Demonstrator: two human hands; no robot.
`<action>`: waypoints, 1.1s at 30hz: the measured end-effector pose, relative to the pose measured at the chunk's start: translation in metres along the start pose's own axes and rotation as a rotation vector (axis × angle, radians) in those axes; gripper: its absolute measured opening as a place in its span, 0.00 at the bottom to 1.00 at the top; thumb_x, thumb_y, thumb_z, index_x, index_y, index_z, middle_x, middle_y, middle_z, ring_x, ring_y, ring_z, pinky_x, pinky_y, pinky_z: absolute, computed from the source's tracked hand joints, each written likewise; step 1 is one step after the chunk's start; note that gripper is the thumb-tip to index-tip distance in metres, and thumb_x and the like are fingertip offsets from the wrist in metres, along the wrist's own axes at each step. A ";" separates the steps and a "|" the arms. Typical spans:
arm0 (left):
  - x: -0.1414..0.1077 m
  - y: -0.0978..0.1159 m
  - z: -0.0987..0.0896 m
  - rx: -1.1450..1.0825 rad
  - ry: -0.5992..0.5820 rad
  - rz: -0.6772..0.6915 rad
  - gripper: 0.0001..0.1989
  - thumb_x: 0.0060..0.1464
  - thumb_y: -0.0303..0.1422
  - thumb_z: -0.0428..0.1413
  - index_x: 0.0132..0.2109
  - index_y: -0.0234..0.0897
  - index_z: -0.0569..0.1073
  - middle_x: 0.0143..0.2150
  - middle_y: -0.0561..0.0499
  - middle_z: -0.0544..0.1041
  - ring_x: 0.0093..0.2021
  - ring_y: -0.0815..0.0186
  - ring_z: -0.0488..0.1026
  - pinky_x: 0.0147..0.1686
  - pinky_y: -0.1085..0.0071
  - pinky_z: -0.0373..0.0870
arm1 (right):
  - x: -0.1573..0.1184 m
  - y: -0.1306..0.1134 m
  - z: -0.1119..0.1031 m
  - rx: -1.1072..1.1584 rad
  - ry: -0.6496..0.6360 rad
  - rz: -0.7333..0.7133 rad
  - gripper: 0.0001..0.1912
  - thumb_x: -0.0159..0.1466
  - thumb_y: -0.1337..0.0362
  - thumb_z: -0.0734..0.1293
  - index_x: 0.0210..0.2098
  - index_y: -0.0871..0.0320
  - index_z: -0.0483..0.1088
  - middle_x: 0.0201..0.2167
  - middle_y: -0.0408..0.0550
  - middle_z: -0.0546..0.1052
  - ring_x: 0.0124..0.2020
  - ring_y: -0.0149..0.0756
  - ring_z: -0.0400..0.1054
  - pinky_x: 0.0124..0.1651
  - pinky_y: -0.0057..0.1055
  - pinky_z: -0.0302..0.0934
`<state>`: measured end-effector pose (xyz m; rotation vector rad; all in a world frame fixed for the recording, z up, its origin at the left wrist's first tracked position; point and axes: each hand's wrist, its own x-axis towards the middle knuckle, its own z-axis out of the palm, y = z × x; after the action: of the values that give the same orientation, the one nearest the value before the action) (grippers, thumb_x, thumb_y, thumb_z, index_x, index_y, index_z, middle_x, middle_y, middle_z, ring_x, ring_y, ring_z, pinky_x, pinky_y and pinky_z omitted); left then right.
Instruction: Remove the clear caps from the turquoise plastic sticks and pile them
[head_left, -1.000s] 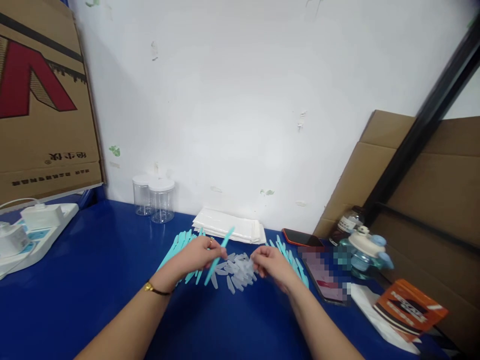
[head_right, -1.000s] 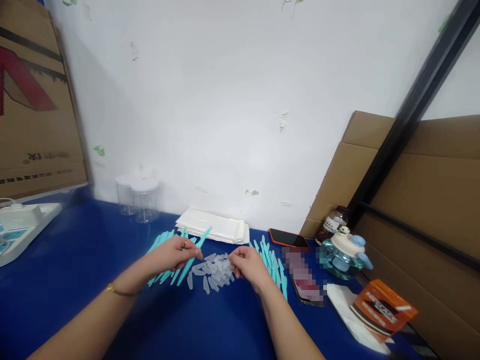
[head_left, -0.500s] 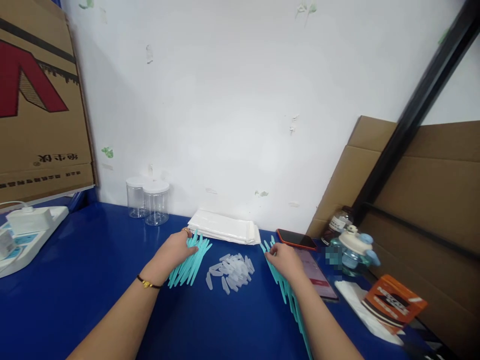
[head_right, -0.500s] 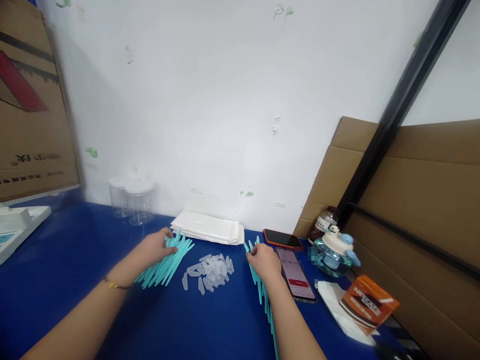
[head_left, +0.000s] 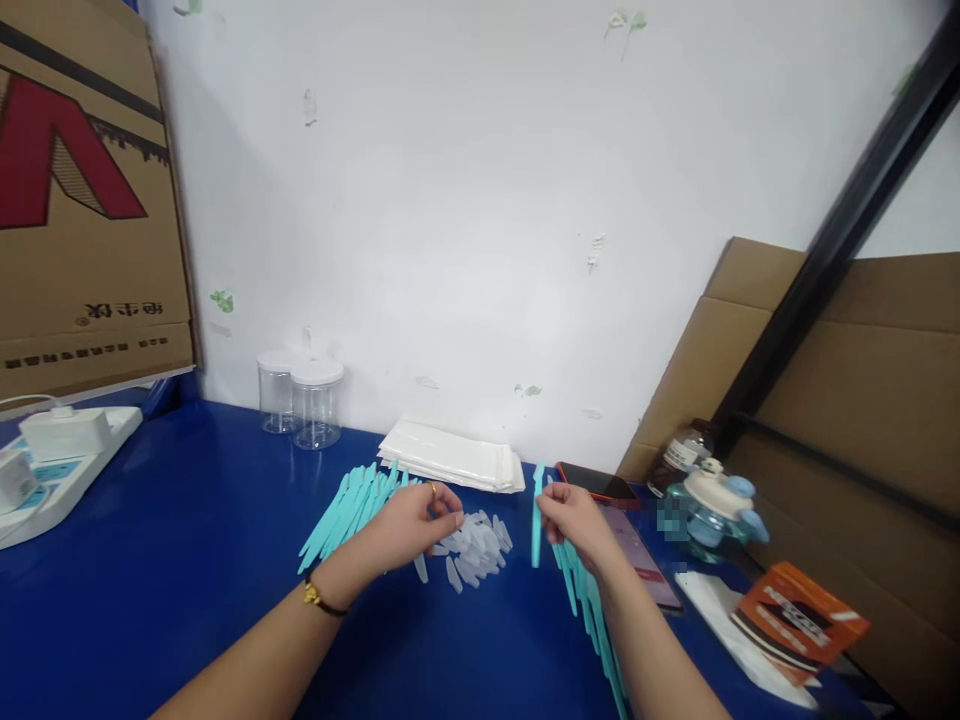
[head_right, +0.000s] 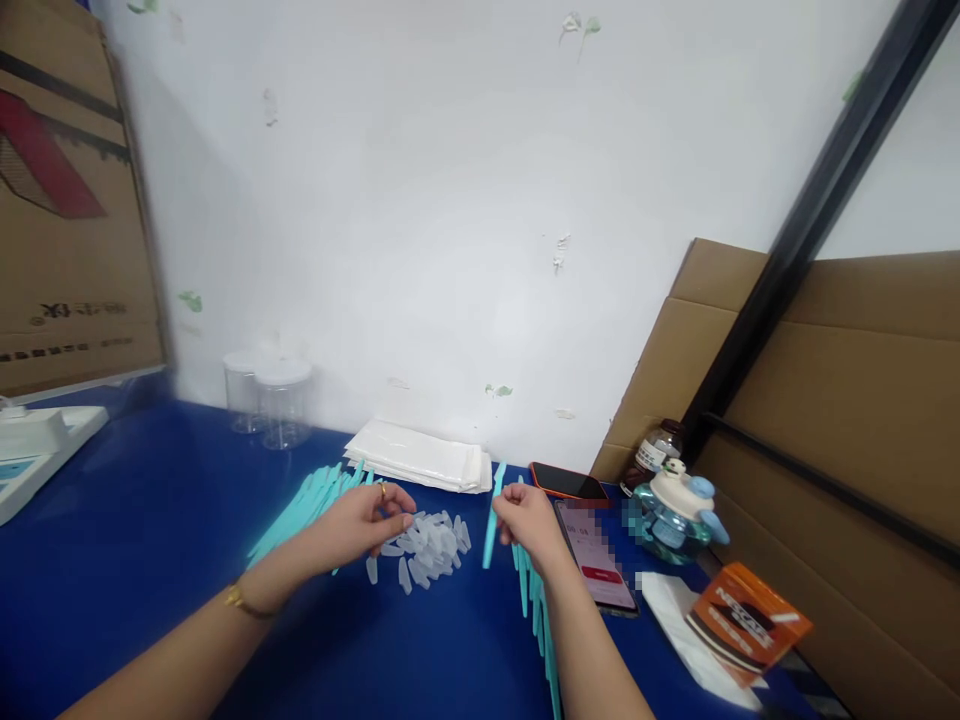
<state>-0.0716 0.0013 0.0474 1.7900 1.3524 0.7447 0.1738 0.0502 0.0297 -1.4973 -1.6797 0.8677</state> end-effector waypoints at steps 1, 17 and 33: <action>0.000 0.001 0.006 -0.079 -0.049 -0.002 0.22 0.47 0.49 0.51 0.43 0.36 0.68 0.31 0.52 0.73 0.20 0.72 0.68 0.20 0.76 0.62 | -0.005 -0.006 0.006 0.192 -0.070 -0.028 0.12 0.54 0.56 0.62 0.22 0.58 0.60 0.15 0.42 0.69 0.16 0.31 0.65 0.19 0.25 0.54; -0.006 -0.003 0.007 -0.077 -0.337 -0.006 0.16 0.45 0.44 0.54 0.29 0.33 0.73 0.19 0.53 0.70 0.20 0.69 0.69 0.18 0.78 0.60 | -0.014 -0.027 0.022 0.769 0.127 -0.153 0.16 0.58 0.51 0.62 0.32 0.58 0.70 0.17 0.37 0.60 0.15 0.23 0.46 0.19 0.26 0.43; 0.000 -0.055 -0.056 0.263 0.052 -0.521 0.19 0.41 0.29 0.55 0.43 0.38 0.61 0.18 0.55 0.70 0.19 0.64 0.70 0.18 0.74 0.63 | -0.018 -0.022 0.045 -0.471 0.053 -0.202 0.18 0.58 0.50 0.59 0.18 0.54 0.64 0.19 0.46 0.72 0.22 0.36 0.63 0.23 0.30 0.46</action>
<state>-0.1456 0.0226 0.0320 1.5048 1.9174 0.3422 0.1257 0.0287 0.0238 -1.5913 -2.0474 0.3316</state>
